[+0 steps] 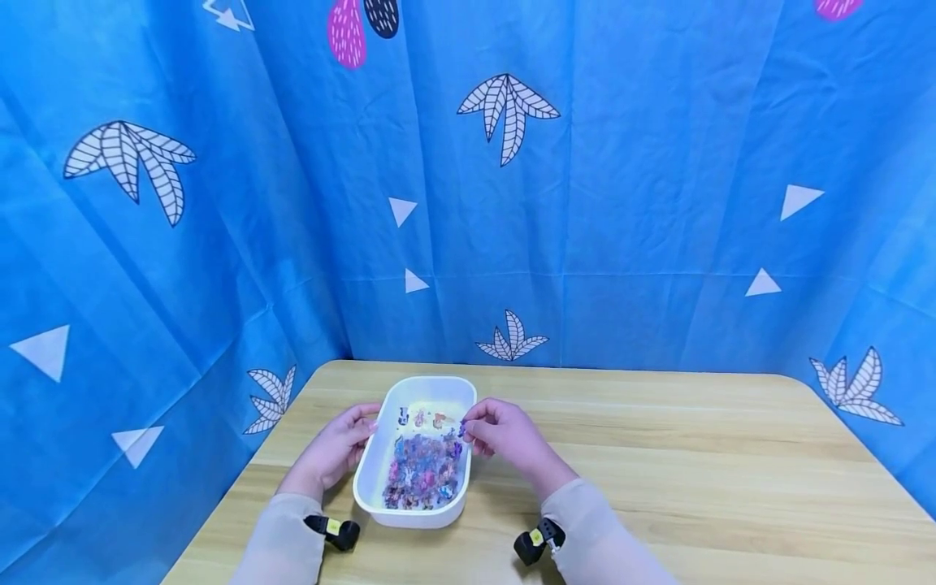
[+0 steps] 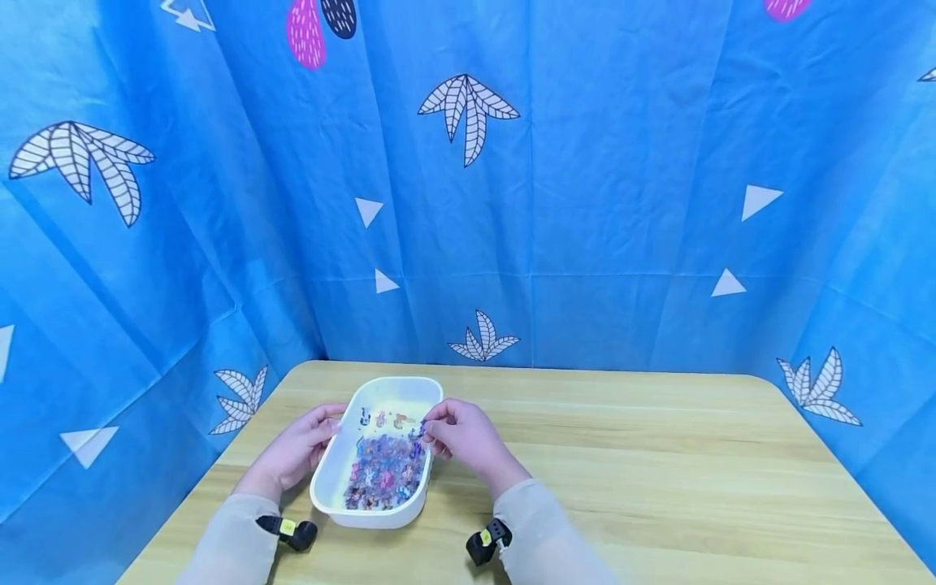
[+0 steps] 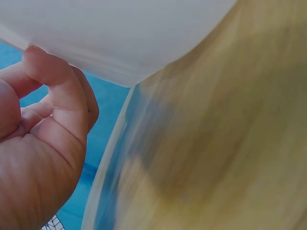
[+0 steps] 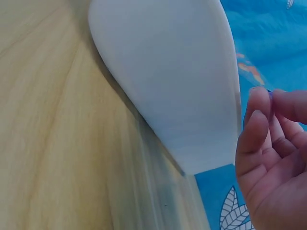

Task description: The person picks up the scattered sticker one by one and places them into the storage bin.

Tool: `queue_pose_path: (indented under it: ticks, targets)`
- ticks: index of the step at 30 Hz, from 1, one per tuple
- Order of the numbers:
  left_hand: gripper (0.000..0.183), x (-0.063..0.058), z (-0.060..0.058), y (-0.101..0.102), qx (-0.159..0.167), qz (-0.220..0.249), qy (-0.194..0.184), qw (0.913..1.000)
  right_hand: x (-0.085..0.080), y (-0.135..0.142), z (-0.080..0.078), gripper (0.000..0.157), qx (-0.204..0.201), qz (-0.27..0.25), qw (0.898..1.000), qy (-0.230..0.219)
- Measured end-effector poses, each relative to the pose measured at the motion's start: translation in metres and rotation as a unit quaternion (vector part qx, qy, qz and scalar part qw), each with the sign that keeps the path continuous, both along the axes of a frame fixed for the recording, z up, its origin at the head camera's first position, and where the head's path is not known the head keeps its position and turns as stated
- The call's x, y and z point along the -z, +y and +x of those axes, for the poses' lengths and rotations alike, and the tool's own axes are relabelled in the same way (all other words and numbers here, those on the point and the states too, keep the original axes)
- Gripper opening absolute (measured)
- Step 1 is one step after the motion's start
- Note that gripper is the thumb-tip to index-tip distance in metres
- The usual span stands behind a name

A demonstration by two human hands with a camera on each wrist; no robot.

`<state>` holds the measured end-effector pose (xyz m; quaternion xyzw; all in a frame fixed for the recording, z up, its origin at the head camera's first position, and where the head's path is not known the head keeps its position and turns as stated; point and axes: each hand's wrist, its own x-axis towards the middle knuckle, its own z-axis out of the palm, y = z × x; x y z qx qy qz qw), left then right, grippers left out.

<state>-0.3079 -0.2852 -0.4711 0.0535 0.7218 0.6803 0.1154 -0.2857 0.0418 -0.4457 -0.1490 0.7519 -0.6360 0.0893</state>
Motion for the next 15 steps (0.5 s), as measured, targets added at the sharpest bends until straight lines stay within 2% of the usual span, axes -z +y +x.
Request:
queue_pose_path:
  ticks: [8, 15]
  targets:
    - [0.051, 0.0011, 0.0017, -0.0009, 0.008, 0.000, 0.004, 1.0000, 0.0036, -0.0012, 0.0014, 0.008, -0.009, 0.025, 1.000, 0.007]
    - [0.051, 0.0004, 0.0009, -0.0001, 0.008, 0.005, 0.005, 0.9999, 0.0060, 0.0004, -0.0014, 0.011, -0.001, 0.027, 1.000, 0.007]
